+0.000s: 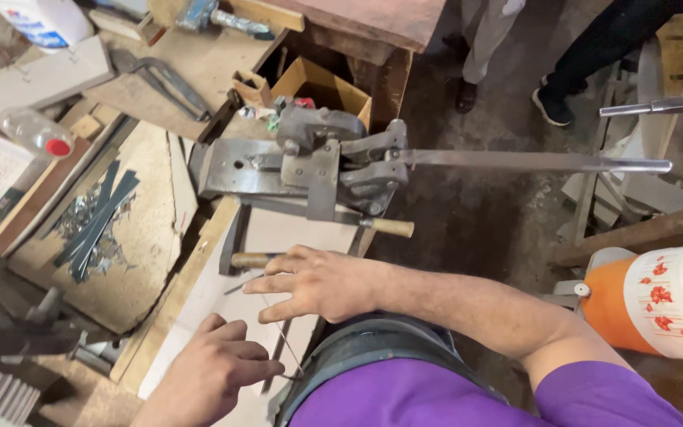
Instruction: The person repeatedly measures thin metal strips against a white plastic template and cuts them to size using a manual guillotine shear. They handle the strips one by one, aligning them with the template before feeding them into the machine and operating the lever to cut.
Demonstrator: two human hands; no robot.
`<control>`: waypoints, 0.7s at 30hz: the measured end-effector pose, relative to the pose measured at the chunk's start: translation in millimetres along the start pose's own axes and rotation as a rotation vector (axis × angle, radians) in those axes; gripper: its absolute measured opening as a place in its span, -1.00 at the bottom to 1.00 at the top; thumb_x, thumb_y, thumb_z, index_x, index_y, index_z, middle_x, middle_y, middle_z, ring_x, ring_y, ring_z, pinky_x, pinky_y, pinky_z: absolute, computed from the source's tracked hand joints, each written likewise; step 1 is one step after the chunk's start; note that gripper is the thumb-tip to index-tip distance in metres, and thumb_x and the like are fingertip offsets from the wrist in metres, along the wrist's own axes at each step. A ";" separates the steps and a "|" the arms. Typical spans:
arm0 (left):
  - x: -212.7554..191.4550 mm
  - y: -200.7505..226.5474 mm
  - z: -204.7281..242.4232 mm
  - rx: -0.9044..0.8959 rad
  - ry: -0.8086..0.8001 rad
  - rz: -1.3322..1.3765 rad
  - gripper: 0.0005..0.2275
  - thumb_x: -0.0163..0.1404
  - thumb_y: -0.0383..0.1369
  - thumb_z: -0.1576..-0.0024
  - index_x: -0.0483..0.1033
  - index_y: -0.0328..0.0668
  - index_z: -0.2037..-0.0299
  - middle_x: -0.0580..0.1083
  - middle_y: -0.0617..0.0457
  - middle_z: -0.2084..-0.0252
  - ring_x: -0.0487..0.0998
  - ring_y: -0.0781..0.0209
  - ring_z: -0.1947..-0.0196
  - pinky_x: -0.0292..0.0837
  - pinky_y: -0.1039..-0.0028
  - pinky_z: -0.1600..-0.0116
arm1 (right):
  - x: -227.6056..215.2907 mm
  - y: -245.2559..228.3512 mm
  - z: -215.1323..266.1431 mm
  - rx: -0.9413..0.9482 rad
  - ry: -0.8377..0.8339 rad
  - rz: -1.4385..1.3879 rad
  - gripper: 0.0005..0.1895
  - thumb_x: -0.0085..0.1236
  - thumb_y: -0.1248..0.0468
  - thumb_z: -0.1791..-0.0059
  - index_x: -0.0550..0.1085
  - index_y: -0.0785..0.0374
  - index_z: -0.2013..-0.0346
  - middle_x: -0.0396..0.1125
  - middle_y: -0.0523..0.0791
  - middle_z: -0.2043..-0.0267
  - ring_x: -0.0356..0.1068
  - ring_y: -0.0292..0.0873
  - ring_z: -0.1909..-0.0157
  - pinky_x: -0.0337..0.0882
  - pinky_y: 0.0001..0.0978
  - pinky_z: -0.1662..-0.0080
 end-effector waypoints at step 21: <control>154.2 -31.5 135.8 -1.252 0.632 0.928 -0.55 0.14 -0.27 -0.11 0.44 -0.15 -0.23 0.60 -0.09 0.00 0.67 0.09 0.22 0.62 0.28 0.09 | 116.8 -25.6 -9.9 -0.131 0.107 0.262 -0.91 0.07 0.30 0.12 0.49 0.26 0.39 0.36 -0.15 0.35 0.36 -0.14 0.24 0.35 -0.27 0.15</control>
Point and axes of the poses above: each hand's wrist, its own z-axis away from the middle knuckle, its own x-axis out of the palm, y = z × x, the point moved 5 cm from there along -z, towards the middle knuckle
